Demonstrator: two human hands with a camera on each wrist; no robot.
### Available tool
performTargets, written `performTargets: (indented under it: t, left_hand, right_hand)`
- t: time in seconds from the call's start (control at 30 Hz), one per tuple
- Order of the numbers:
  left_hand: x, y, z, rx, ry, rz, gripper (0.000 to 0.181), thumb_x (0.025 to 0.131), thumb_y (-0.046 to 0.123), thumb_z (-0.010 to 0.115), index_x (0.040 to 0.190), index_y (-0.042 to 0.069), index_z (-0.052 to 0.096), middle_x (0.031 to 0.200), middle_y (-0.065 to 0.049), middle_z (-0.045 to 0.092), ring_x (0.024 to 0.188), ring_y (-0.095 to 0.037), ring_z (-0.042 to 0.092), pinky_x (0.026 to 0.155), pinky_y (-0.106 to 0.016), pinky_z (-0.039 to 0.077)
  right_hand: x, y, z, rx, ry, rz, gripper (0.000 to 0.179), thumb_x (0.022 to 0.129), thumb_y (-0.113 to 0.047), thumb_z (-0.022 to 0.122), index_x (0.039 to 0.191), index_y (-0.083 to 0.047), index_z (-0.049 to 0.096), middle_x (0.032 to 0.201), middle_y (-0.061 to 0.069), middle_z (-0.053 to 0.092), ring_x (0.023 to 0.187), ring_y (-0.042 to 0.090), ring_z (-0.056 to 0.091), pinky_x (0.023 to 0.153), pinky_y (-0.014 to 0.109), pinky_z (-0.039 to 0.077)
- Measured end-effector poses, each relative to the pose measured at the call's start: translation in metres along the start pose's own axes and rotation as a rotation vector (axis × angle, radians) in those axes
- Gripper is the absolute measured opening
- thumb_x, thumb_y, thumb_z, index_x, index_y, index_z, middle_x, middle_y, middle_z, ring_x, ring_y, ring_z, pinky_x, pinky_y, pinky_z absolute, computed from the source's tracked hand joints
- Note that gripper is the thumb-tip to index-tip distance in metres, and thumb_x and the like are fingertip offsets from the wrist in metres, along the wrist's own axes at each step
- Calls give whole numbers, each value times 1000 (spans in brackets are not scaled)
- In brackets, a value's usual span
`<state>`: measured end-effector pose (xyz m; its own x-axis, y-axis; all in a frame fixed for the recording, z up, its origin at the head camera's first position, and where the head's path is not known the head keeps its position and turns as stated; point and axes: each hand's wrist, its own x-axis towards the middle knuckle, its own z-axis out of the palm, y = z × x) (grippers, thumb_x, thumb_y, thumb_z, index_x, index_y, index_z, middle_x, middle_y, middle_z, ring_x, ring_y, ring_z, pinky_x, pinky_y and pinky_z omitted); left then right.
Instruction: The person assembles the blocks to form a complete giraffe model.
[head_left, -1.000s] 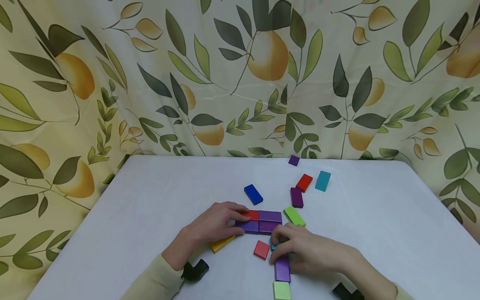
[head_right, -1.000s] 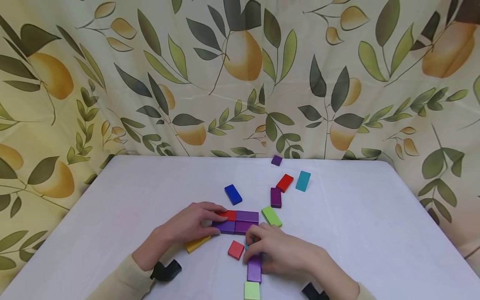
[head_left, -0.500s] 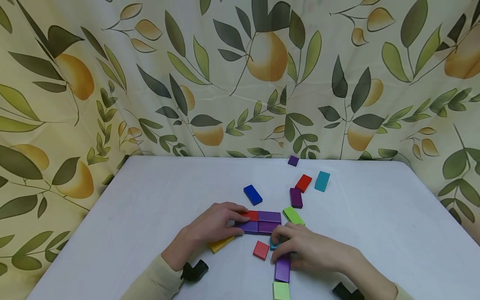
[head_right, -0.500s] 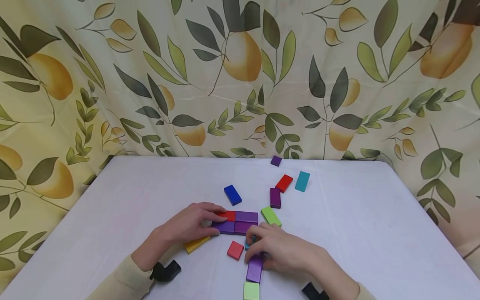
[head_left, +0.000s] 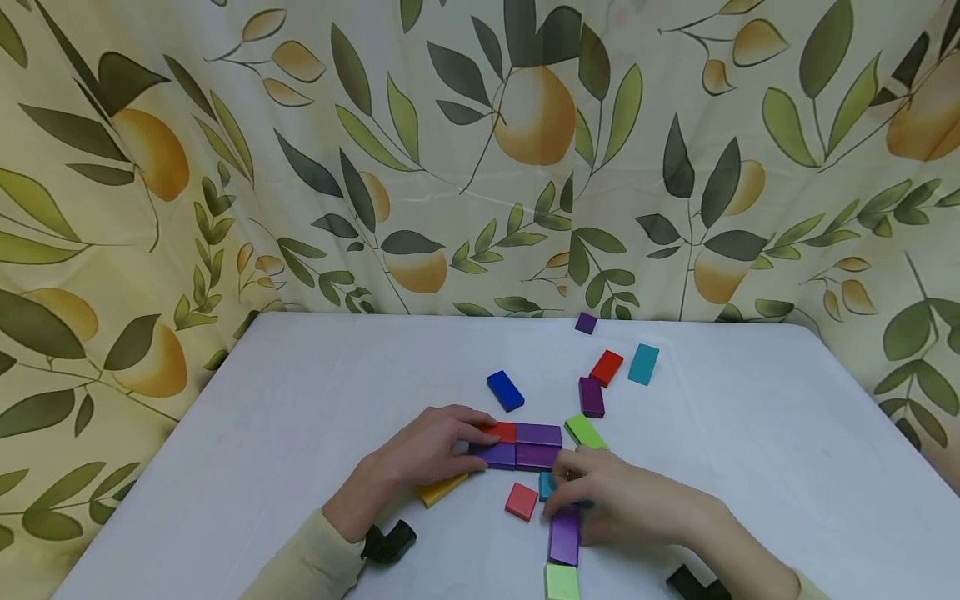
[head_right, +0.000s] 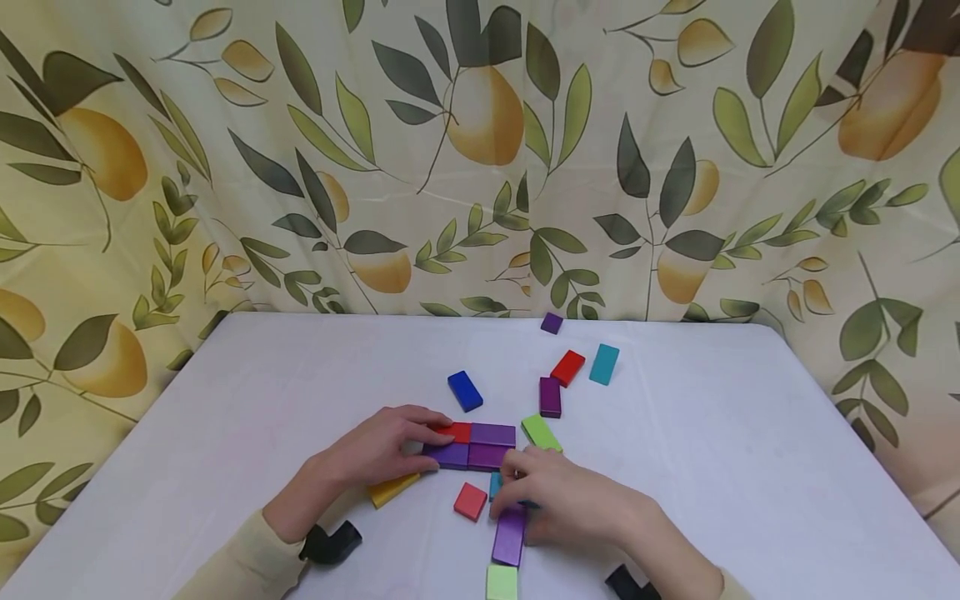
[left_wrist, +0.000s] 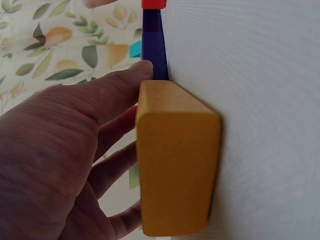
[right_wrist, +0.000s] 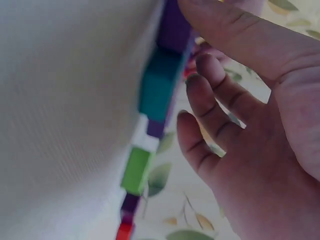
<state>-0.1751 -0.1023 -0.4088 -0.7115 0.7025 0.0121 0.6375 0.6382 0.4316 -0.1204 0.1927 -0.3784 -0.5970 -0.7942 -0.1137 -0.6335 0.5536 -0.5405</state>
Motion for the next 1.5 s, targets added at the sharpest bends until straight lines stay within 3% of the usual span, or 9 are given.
performTargets:
  t: [0.33,0.87,1.1,1.3,1.5]
  left_hand:
    - [2,-1,0,12,5,36,36,94,31,74,128,18,73,140,4,59,132,-16,51,109,-39,42]
    - [3,0,3,1,-9,26,35,95,33,72,127,17,74,140,5,59,133,-16,50,109,-43,41]
    - [3,0,2,2,-10,23,36,95,33,73,127,18,73,140,5,59,133,-16,50,109,-42,42]
    - [2,0,1,8,-14,-1,37,94,34,73,129,20,73,140,6,59,133,-15,50,108,-40,42]
    - [0,0,0,8,-13,-10,36,94,33,73,128,19,73,141,6,58,133,-16,49,109,-40,42]
  right_hand:
    - [15,-6,7,-78,38,-73,35,89,-16,80,113,-41,74,101,-20,50,99,5,46,85,28,45]
    - [55,-18,10,-124,-22,-163,35,88,-11,80,116,-33,76,103,-18,54,103,2,50,87,26,42]
    - [38,-9,1,-53,24,-95,39,90,-13,78,120,-37,72,109,-18,55,106,7,50,93,32,48]
    - [13,5,-9,-69,92,-16,36,89,-19,80,121,-31,72,118,-12,57,110,13,53,95,37,52]
    - [-2,12,-7,-53,86,76,36,89,-24,80,122,-35,71,124,-8,57,113,19,55,94,43,54]
